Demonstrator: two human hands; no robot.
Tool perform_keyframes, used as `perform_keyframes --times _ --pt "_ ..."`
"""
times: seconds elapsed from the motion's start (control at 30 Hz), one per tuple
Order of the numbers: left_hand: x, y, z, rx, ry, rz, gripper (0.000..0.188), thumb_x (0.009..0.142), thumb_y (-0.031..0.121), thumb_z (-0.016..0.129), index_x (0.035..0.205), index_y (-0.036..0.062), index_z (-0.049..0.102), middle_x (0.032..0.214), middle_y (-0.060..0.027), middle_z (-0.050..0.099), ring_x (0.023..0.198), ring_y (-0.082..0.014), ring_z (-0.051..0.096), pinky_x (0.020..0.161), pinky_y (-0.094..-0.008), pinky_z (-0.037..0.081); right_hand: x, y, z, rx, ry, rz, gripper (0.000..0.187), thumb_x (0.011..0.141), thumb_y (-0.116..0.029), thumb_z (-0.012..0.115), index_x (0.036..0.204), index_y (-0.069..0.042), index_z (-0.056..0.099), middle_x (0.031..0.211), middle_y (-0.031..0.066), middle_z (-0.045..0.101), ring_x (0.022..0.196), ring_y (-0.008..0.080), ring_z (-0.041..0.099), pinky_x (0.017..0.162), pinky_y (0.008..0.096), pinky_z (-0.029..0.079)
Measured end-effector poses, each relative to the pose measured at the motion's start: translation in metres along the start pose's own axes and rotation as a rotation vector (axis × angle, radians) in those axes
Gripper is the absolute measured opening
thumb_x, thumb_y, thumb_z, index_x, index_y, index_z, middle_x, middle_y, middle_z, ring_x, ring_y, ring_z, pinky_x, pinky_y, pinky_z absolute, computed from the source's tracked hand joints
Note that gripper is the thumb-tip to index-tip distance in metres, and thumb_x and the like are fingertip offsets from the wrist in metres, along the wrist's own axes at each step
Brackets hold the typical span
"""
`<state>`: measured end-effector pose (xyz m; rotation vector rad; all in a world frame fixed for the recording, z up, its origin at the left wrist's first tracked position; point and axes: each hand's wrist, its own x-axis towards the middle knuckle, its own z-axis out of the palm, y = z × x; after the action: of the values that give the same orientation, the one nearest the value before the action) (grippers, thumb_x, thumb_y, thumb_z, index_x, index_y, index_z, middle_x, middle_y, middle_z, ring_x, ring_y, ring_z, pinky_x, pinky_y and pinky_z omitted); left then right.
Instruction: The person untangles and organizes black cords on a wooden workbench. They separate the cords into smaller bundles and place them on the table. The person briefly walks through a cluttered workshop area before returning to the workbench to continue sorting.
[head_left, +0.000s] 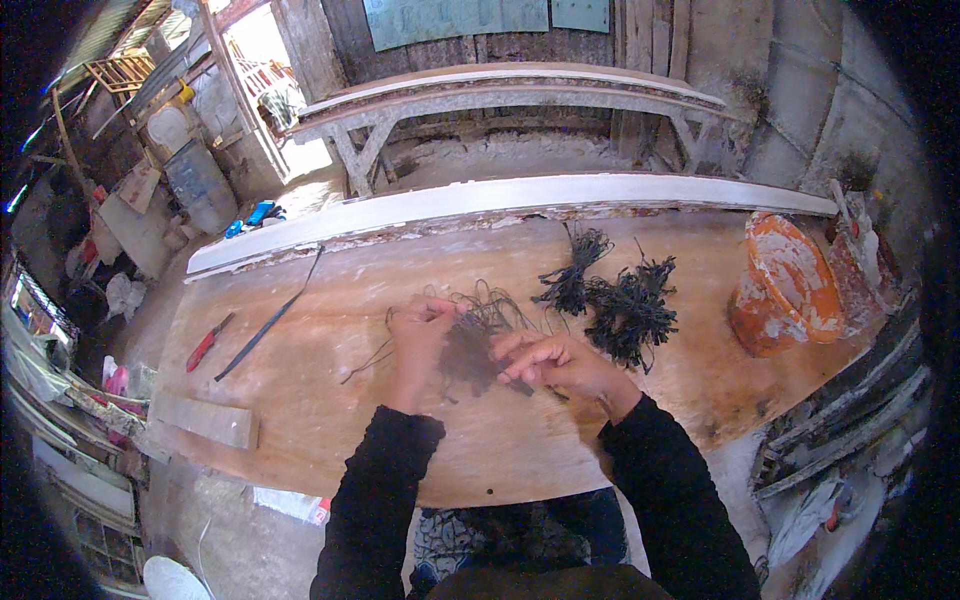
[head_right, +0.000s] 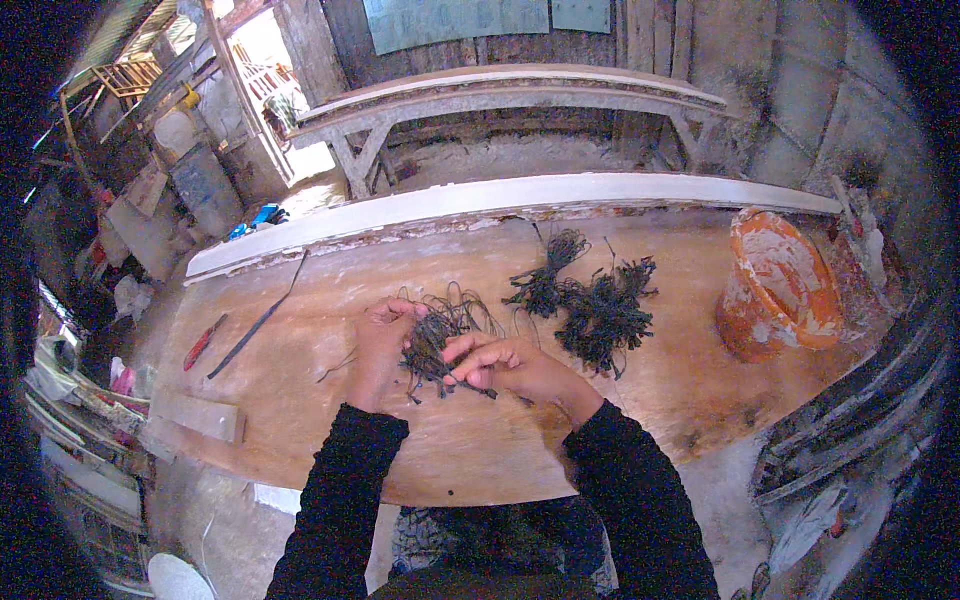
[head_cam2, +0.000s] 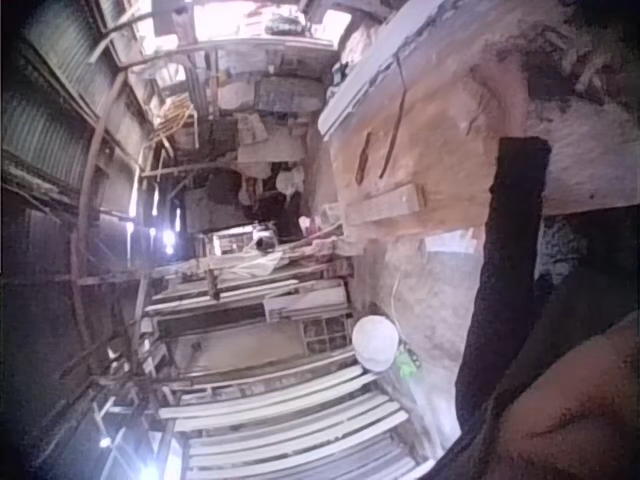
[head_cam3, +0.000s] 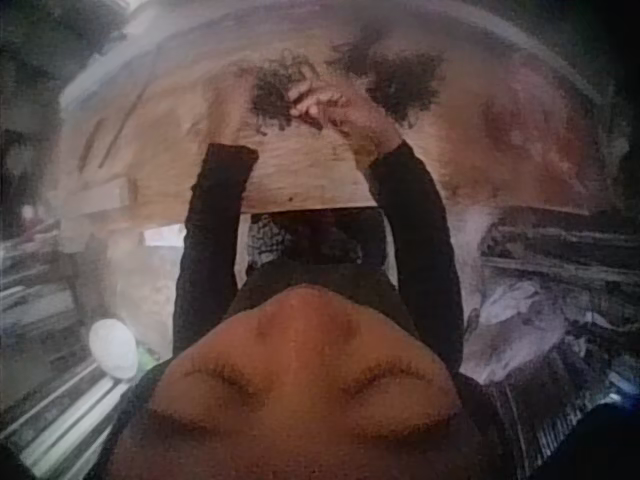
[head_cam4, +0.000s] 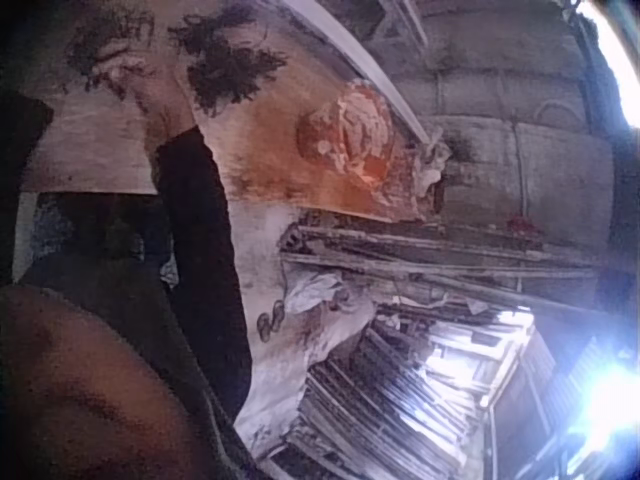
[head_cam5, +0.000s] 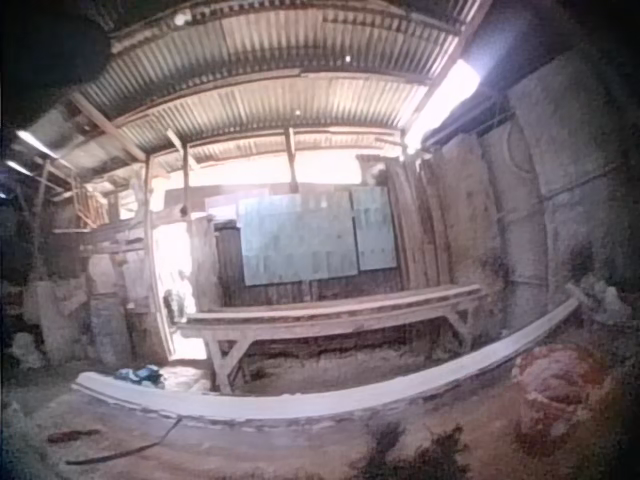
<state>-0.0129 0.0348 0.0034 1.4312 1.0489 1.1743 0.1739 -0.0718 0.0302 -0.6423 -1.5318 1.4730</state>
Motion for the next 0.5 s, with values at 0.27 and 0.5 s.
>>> perform_keyframes --times 0.27,0.5 --pt "-0.020 0.002 0.020 0.273 -0.149 0.352 0.004 0.072 0.003 0.061 0.076 0.0018 0.060 0.072 -0.0033 0.055 0.069 -0.0127 0.054 0.063 -0.0235 0.043 0.002 0.007 -0.013 -0.154 0.370 -0.082 0.006 0.070 -0.003 0.064 0.072 -0.003 0.059 0.078 0.0039 0.059 0.074 0.0115 0.054 0.065 0.0238 0.042" --pt "-0.054 0.019 0.040 -0.086 -0.747 0.249 0.005 0.074 0.002 0.061 0.074 0.0002 0.056 0.078 -0.0051 0.050 0.073 -0.0140 0.051 0.067 -0.0252 0.041 0.009 0.026 -0.037 -0.716 0.922 -0.184 0.005 0.073 -0.003 0.060 0.074 -0.002 0.055 0.074 0.0035 0.056 0.063 0.0118 0.048 0.061 0.0242 0.040"
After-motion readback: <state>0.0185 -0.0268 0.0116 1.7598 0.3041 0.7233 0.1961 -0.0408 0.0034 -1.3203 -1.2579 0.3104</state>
